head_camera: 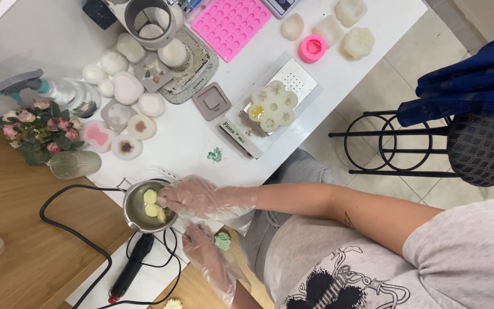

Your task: Melting wax chunks in a small metal pot on a heating plate and using a heat gun to heat the wax further.

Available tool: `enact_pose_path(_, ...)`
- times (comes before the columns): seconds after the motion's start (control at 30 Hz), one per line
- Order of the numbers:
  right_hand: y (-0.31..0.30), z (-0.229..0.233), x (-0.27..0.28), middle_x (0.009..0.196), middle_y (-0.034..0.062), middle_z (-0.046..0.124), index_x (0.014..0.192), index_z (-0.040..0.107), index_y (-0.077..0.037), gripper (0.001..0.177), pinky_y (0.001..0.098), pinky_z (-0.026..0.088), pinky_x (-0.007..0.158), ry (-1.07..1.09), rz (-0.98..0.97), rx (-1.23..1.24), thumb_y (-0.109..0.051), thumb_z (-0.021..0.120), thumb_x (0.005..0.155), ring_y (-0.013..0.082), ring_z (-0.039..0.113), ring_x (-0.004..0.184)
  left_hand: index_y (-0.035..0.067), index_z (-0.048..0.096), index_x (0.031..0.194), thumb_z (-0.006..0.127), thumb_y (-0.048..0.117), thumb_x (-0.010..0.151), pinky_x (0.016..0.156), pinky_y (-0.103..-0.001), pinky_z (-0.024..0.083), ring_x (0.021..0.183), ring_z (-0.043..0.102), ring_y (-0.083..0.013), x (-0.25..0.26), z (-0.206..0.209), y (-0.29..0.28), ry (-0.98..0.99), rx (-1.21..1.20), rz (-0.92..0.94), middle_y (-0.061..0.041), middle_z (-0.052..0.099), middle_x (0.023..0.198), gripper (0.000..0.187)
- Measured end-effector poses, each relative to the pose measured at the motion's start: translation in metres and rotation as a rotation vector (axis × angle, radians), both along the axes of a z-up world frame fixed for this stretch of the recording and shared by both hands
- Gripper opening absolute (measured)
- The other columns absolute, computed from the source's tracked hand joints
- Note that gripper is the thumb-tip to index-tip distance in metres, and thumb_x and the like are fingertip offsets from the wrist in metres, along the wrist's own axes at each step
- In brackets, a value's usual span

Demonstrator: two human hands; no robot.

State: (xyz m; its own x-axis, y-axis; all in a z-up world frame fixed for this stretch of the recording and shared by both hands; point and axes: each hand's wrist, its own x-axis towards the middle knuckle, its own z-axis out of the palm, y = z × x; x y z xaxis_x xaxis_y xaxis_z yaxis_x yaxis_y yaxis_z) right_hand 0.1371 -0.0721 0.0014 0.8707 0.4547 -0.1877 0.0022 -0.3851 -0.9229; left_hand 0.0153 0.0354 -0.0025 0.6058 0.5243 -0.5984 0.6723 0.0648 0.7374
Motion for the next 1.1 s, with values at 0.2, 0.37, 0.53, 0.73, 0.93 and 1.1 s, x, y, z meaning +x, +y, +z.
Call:
enact_pose_path(0.2, 0.006, -0.038, -0.002, 0.096, 0.0041, 0.068, 0.119, 0.062, -0.015, 0.022, 0.0418, 0.057, 0.074, -0.564, 0.037, 0.027, -0.03, 0.056, 0.104, 0.0245, 0.069, 0.084, 0.0, 0.058, 0.096, 0.059, 0.043, 0.103, 0.048, -0.027, 0.037, 0.058, 0.05, -0.0098, 0.007, 0.023, -0.008, -0.004, -0.015, -0.003, -0.003, 0.058, 0.072, 0.044)
enact_pose_path(0.37, -0.009, 0.0, 0.004, 0.107, 0.0015, 0.071, 0.12, 0.063, -0.017, 0.025, 0.0399, 0.056, 0.069, -0.598, -0.076, -0.024, -0.026, 0.065, 0.097, 0.0231, 0.068, 0.084, 0.002, 0.059, 0.095, 0.059, 0.049, 0.099, 0.049, -0.025, 0.043, 0.056, 0.052, -0.0093, 0.019, 0.046, -0.019, 0.119, 0.047, -0.009, -0.002, 0.059, 0.071, 0.048)
enact_pose_path(0.53, -0.01, -0.009, 0.0, 0.097, 0.0036, 0.07, 0.115, 0.064, -0.015, 0.021, 0.0408, 0.056, 0.068, -0.441, -0.02, -0.123, -0.022, 0.067, 0.095, 0.0252, 0.068, 0.081, 0.0, 0.059, 0.092, 0.059, 0.048, 0.102, 0.047, -0.027, 0.034, 0.055, 0.044, -0.0106, 0.014, 0.032, -0.02, 0.085, -0.011, 0.053, -0.003, 0.051, 0.067, 0.049)
enact_pose_path(0.73, -0.005, -0.015, -0.013, 0.097, 0.0042, 0.068, 0.12, 0.061, -0.015, 0.016, 0.0406, 0.056, 0.073, -0.388, 0.026, 0.061, -0.021, 0.063, 0.105, 0.0261, 0.068, 0.086, 0.001, 0.059, 0.091, 0.057, 0.041, 0.103, 0.047, -0.026, 0.035, 0.055, 0.045, -0.0085, 0.0, 0.017, -0.014, 0.001, 0.026, -0.011, 0.0, 0.052, 0.068, 0.042)
enact_pose_path(0.93, -0.01, -0.004, -0.002, 0.099, 0.0024, 0.066, 0.123, 0.062, -0.016, 0.028, 0.0407, 0.055, 0.068, -0.579, 0.099, -0.167, -0.021, 0.065, 0.096, 0.0242, 0.067, 0.084, 0.001, 0.059, 0.089, 0.058, 0.037, 0.104, 0.044, -0.026, 0.031, 0.052, 0.04, -0.0075, 0.0, 0.011, -0.011, -0.087, 0.0, 0.003, 0.002, 0.046, 0.063, 0.039)
enact_pose_path(1.1, -0.014, 0.009, 0.01, 0.099, 0.0025, 0.068, 0.12, 0.063, -0.014, 0.024, 0.0426, 0.055, 0.068, -0.567, 0.015, -0.3, -0.025, 0.064, 0.098, 0.0246, 0.066, 0.079, 0.001, 0.059, 0.087, 0.059, 0.036, 0.104, 0.042, -0.024, 0.028, 0.048, 0.036, -0.0061, 0.002, 0.008, -0.011, -0.074, -0.113, 0.051, 0.004, 0.043, 0.061, 0.038)
